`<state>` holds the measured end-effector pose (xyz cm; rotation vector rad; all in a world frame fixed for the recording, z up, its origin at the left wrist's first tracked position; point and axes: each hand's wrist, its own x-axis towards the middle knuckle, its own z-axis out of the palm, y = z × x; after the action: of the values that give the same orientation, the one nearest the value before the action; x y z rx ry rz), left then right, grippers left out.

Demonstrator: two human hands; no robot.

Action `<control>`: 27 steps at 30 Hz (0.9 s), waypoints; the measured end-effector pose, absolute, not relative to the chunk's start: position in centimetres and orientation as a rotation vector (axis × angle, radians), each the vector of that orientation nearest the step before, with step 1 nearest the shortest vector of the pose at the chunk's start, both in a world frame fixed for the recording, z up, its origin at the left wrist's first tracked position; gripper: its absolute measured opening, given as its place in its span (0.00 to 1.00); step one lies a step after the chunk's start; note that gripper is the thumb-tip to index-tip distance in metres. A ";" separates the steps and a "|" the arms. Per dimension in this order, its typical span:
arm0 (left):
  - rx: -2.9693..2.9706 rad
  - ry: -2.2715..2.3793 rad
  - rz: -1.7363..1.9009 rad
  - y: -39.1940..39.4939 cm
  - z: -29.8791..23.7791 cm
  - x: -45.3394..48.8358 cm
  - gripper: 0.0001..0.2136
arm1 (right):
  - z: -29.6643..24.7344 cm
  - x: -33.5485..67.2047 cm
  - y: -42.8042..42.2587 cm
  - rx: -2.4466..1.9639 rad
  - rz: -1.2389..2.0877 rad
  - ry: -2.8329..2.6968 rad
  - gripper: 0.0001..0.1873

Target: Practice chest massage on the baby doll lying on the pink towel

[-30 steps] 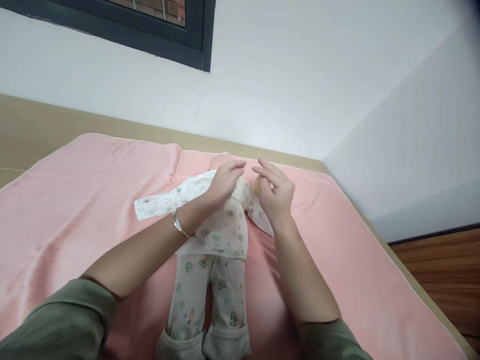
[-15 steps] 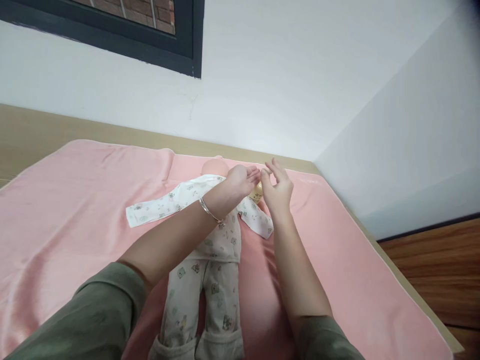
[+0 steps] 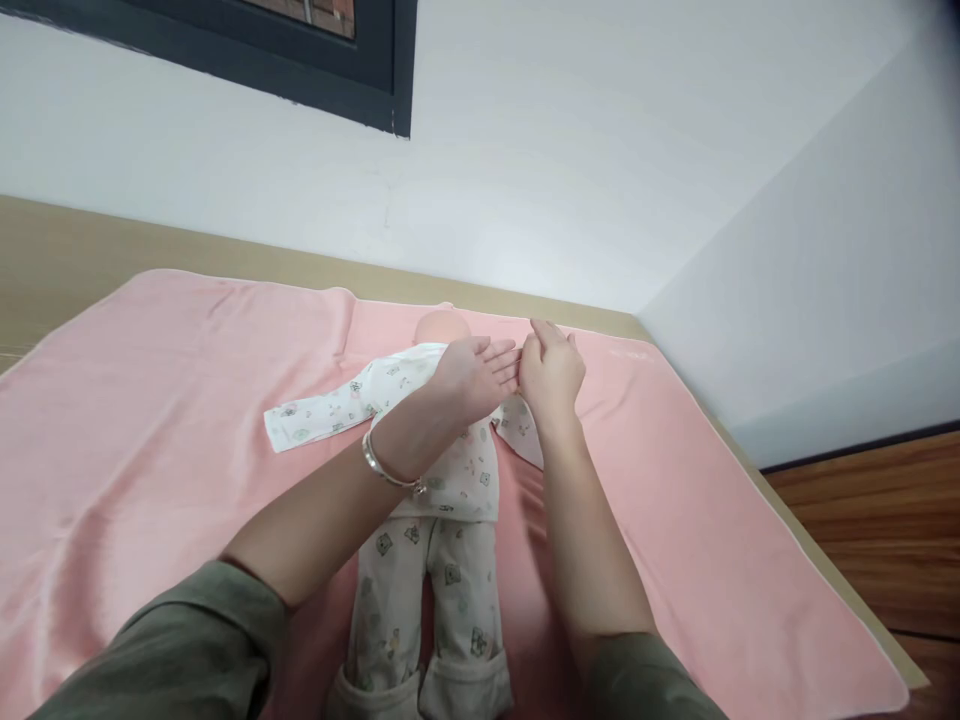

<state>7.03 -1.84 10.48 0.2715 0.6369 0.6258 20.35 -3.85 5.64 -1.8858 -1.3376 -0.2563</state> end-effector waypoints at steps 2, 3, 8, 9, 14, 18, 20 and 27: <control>0.289 0.678 0.605 -2.5 10.4 5.5 0.25 | 6.2 19.8 -3.6 -1.947 -0.262 -1.293 0.28; 0.296 0.696 0.606 -2.7 10.4 4.7 0.26 | 6.4 19.6 -3.6 -1.973 -0.259 -1.270 0.29; 0.330 0.676 0.702 -3.0 11.6 1.3 0.27 | 7.0 19.0 -4.1 -1.992 -0.214 -1.246 0.29; 0.338 0.665 0.710 -3.1 12.0 0.8 0.28 | 7.1 19.0 -4.2 -1.986 -0.207 -1.254 0.29; 0.348 0.633 0.684 -4.2 13.5 -0.4 0.29 | 7.5 19.3 -5.0 -1.936 -0.062 -1.277 0.27; 0.349 0.649 0.676 -5.2 13.8 -0.3 0.29 | 7.8 19.1 -6.2 -1.816 0.111 -1.255 0.27; 0.352 0.680 0.685 -5.7 13.9 -0.1 0.28 | 8.1 18.1 -7.2 -1.748 0.155 -1.260 0.27; 0.417 0.650 0.688 -8.2 15.3 -0.2 0.19 | 8.2 10.7 -10.5 -1.451 0.258 -1.535 0.33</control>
<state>-0.18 -8.19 15.34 0.4168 0.6496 0.6878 10.75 -10.46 8.19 -1.4510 -1.5349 0.2584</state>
